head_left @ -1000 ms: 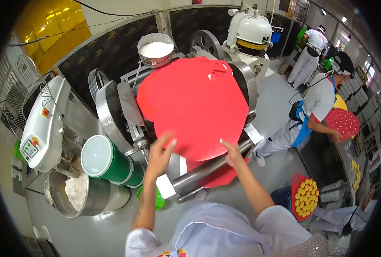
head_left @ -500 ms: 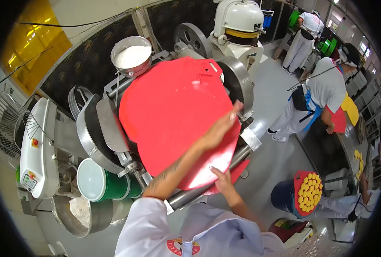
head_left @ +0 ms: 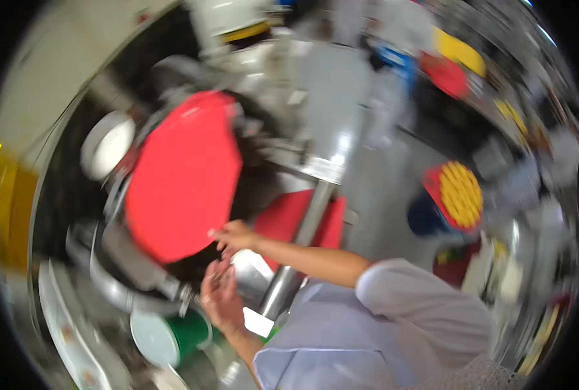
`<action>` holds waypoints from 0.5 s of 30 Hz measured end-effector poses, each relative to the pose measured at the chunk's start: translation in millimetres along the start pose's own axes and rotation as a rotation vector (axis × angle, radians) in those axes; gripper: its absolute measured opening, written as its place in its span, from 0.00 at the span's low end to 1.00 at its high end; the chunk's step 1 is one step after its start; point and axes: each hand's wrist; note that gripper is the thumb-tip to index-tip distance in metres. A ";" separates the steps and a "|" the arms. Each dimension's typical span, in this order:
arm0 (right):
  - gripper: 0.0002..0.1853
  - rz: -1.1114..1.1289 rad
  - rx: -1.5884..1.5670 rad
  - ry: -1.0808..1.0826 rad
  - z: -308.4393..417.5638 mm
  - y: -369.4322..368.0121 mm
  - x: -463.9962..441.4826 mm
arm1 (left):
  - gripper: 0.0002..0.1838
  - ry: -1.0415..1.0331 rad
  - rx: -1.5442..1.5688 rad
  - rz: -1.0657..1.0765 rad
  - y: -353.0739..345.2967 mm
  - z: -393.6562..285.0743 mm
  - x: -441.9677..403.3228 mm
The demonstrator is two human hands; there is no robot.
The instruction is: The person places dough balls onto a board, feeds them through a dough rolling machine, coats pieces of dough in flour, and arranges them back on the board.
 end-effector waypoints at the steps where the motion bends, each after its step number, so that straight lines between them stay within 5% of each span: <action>1: 0.30 -0.047 -0.025 0.054 1.4 11.4 14.1 | 0.43 0.023 -0.111 -0.036 -5.9 -1.2 -7.1; 3: 0.23 -0.046 -0.161 0.188 -5.9 54.7 56.6 | 0.40 -0.023 -0.202 0.070 -16.5 9.4 -18.1; 7: 0.22 -0.249 -0.142 0.306 -75.8 181.0 174.3 | 0.33 0.202 -0.179 0.221 -65.4 47.6 -28.0; 9: 0.23 -0.656 -0.429 0.195 -121.8 234.6 271.5 | 0.30 0.329 -0.277 0.434 -93.4 73.4 -35.3; 11: 0.19 -0.904 -0.532 0.550 -228.0 292.6 363.1 | 0.25 0.361 -0.484 0.521 -163.6 96.9 -25.0; 12: 0.18 -1.176 -0.700 0.467 -235.5 294.2 421.6 | 0.23 0.376 -0.621 0.622 -194.2 114.8 -25.1; 15: 0.11 -1.537 -0.822 0.645 -308.1 296.3 567.3 | 0.21 0.504 -0.573 0.846 -270.3 191.1 -14.5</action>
Point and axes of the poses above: each hand's wrist, its own x-axis away from the middle knuckle, its own y-axis out of the back of the hand, z = x × y, and after that the axes turned 2 degrees about y, right-handed
